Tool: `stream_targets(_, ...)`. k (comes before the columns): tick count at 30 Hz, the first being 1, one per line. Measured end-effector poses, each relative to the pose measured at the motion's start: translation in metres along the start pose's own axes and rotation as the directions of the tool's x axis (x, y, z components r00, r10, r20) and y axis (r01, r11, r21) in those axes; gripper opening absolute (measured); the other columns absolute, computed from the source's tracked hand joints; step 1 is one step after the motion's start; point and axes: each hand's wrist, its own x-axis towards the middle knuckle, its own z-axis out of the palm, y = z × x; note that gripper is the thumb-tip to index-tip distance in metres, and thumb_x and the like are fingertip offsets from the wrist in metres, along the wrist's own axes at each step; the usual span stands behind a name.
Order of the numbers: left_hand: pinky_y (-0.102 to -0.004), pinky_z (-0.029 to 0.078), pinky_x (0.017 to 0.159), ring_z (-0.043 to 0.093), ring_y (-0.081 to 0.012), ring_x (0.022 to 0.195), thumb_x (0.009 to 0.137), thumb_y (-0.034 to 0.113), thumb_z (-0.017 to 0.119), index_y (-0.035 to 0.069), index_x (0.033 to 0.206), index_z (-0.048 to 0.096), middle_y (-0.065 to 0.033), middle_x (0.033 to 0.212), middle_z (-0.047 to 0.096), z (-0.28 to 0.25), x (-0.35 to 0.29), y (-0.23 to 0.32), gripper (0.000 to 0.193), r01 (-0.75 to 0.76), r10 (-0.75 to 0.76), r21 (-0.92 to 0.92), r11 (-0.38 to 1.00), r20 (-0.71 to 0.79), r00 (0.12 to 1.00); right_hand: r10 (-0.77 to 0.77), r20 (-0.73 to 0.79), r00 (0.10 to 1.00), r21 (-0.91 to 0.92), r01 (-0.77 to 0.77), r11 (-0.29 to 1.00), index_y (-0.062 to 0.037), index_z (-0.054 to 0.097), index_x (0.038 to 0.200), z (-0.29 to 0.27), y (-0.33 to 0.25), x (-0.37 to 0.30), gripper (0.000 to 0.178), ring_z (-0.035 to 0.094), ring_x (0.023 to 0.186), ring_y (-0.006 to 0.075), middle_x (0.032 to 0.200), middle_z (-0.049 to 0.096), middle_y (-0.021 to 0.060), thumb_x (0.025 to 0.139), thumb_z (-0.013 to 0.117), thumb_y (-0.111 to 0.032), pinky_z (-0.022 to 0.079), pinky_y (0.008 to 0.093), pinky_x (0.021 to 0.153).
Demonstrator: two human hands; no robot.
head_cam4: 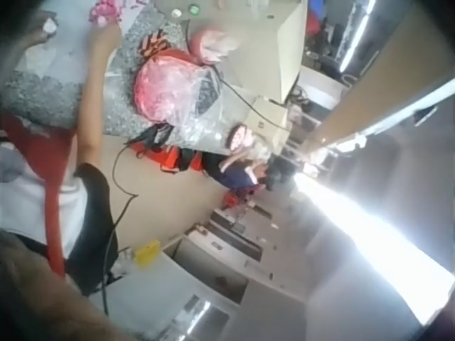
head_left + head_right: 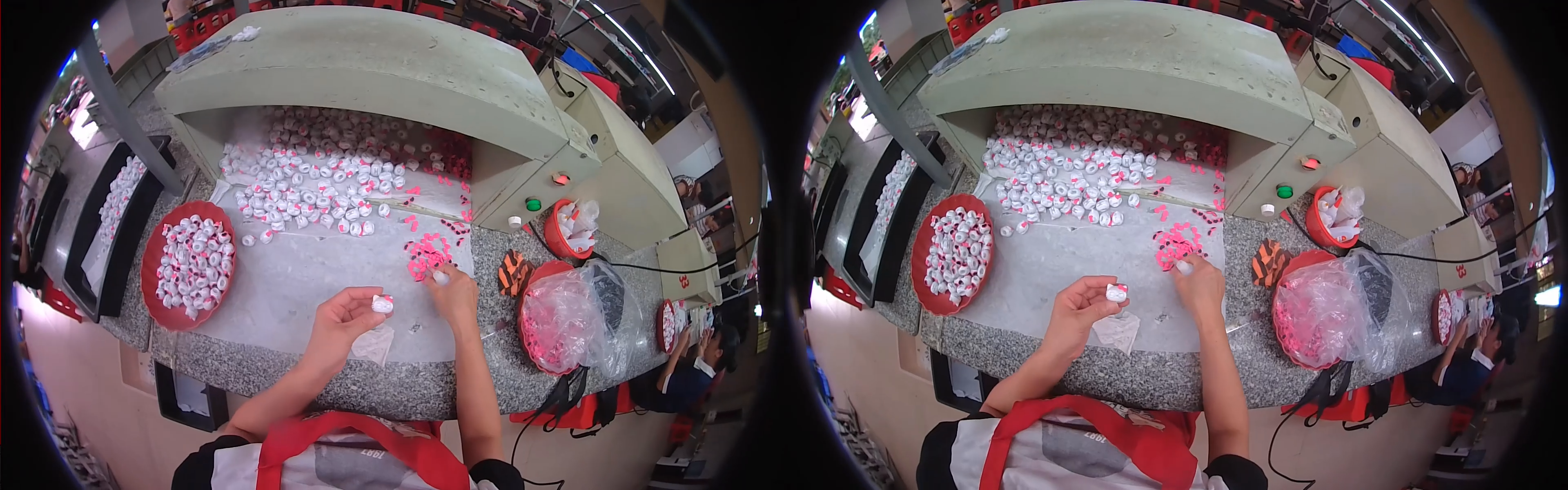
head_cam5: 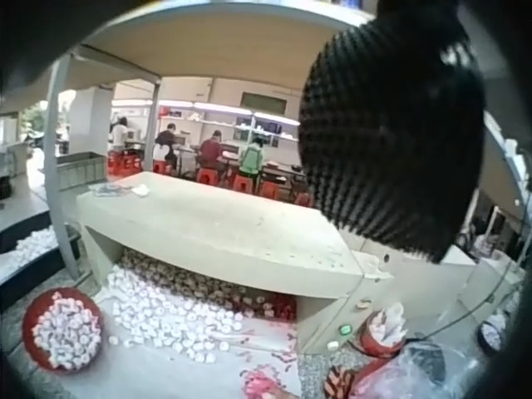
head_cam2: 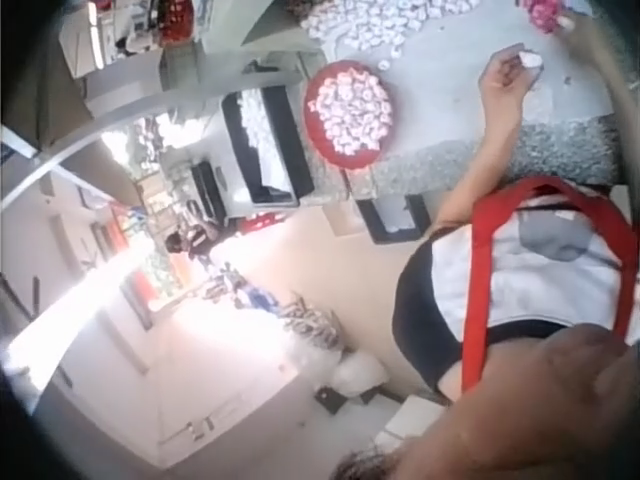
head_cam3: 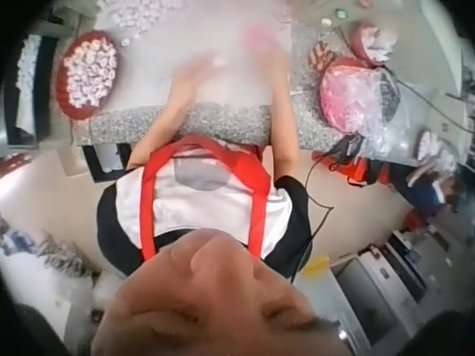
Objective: Applying glue to small toy components and assembling them on a factory production line.
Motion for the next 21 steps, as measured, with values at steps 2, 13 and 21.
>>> stream_targets(2, -0.0278, 0.046, 0.078, 0.06, -0.0187, 0.086, 0.074, -0.006, 0.057, -0.002, 0.106, 0.052, -0.0106, 0.094, 0.061, 0.001, 0.002, 0.004, 0.032, 0.009, -0.009, -0.003, 1.0, 0.026, 1.0, -0.016, -0.004, 1.0, 0.045, 0.017, 0.999, -0.0101, 0.064, 0.082, 0.0, 0.002, -0.002, 0.019, 0.06, 0.077, 0.0305, 0.083, 0.063, 0.0138, 0.068, 0.067, -0.023, 0.047, 0.0373, 0.067)
stream_targets(13, -0.0307, 0.048, 0.079, 0.059, -0.0181, 0.085, 0.075, -0.004, 0.056, -0.002, 0.106, 0.051, -0.0099, 0.094, 0.061, -0.014, 0.001, -0.002, 0.032, -0.03, 0.029, -0.016, 0.999, -0.077, 0.997, -0.193, -0.119, 0.974, -0.09, 0.183, 0.979, -0.0117, 0.064, 0.077, 0.007, -0.009, 0.0, 0.015, 0.06, 0.073, 0.0277, 0.084, 0.06, 0.0071, 0.065, 0.069, -0.02, 0.047, 0.0366, 0.064)
stream_targets(21, -0.0306, 0.048, 0.078, 0.059, -0.0179, 0.084, 0.077, -0.002, 0.056, -0.001, 0.107, 0.051, -0.0098, 0.095, 0.06, -0.018, 0.004, -0.002, 0.031, -0.064, 0.064, 0.003, 0.998, -0.077, 0.995, -0.305, -0.035, 0.952, -0.071, 0.302, 0.951, -0.011, 0.064, 0.077, 0.001, -0.009, 0.005, 0.014, 0.06, 0.075, 0.0272, 0.086, 0.061, 0.007, 0.065, 0.067, -0.015, 0.047, 0.0359, 0.066)
